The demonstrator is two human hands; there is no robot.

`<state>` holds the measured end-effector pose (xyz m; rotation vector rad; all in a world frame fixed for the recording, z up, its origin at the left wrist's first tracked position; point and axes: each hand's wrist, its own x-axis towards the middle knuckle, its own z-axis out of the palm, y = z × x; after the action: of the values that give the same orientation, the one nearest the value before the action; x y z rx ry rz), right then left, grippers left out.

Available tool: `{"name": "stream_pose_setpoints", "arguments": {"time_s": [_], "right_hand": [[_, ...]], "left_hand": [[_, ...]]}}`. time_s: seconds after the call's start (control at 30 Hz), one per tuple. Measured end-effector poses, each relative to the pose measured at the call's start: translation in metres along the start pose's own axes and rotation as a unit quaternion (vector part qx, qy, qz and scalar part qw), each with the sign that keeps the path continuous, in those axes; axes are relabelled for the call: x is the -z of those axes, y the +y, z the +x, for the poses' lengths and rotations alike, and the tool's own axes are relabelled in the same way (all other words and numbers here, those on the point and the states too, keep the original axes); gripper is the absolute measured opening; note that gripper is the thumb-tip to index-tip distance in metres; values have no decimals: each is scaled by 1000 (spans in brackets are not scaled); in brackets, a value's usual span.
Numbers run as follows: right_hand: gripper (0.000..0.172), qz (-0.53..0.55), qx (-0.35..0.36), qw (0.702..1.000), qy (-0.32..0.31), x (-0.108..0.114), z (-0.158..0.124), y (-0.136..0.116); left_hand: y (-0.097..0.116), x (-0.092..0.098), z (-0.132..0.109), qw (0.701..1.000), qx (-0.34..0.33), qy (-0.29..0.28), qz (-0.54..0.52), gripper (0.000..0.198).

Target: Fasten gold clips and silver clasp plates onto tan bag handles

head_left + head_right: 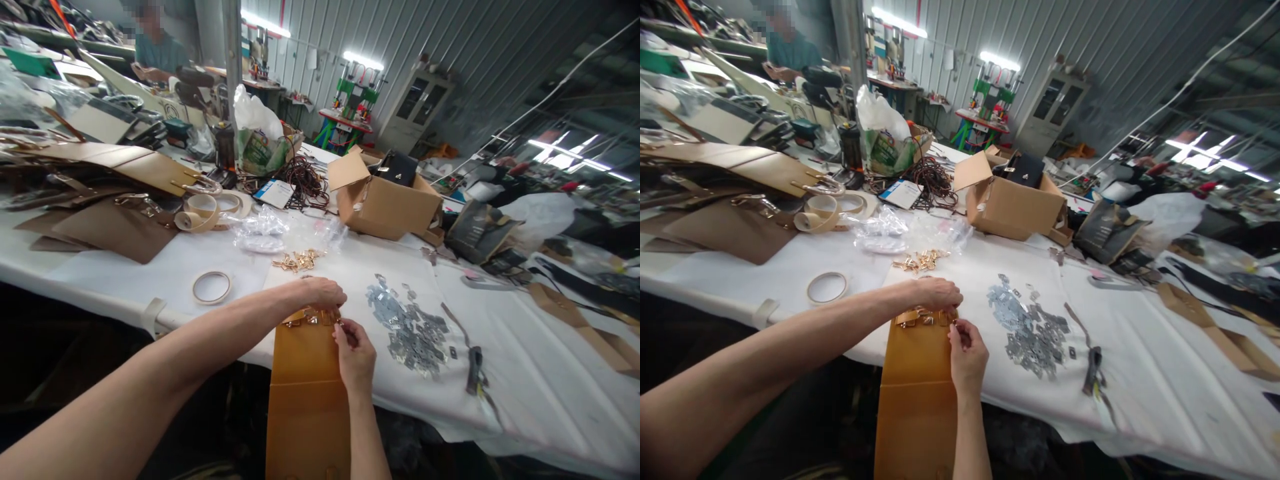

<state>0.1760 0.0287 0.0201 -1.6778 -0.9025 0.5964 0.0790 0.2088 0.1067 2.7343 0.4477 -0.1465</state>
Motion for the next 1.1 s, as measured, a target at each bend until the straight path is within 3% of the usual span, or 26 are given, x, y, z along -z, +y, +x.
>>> {"name": "stream_pose_setpoints", "arguments": {"time_s": [0.13,0.33,0.53,0.67,0.8,0.93,1.1], "right_hand": [[37,-18,14,1000,11,-1,-2,3],[35,-41,58,997,27,-4,0,12],[46,-17,12,999,30,-5,6,6],[47,-19,-5,999,33,-4,7,1],[48,-44,4,999,11,-2,10,3],[46,-95,19,995,-15,1,18,3],[35,-168,22,983,-65,5,31,-11]], "left_hand": [[8,3,9,996,36,26,-79,26],[26,1,22,978,104,57,-170,23],[30,4,5,960,127,64,-243,42],[21,5,-24,962,187,93,-178,28],[22,-8,-47,971,209,69,-88,58],[27,-32,-50,974,220,61,-10,86],[20,-47,-43,966,244,76,-33,85]]}}
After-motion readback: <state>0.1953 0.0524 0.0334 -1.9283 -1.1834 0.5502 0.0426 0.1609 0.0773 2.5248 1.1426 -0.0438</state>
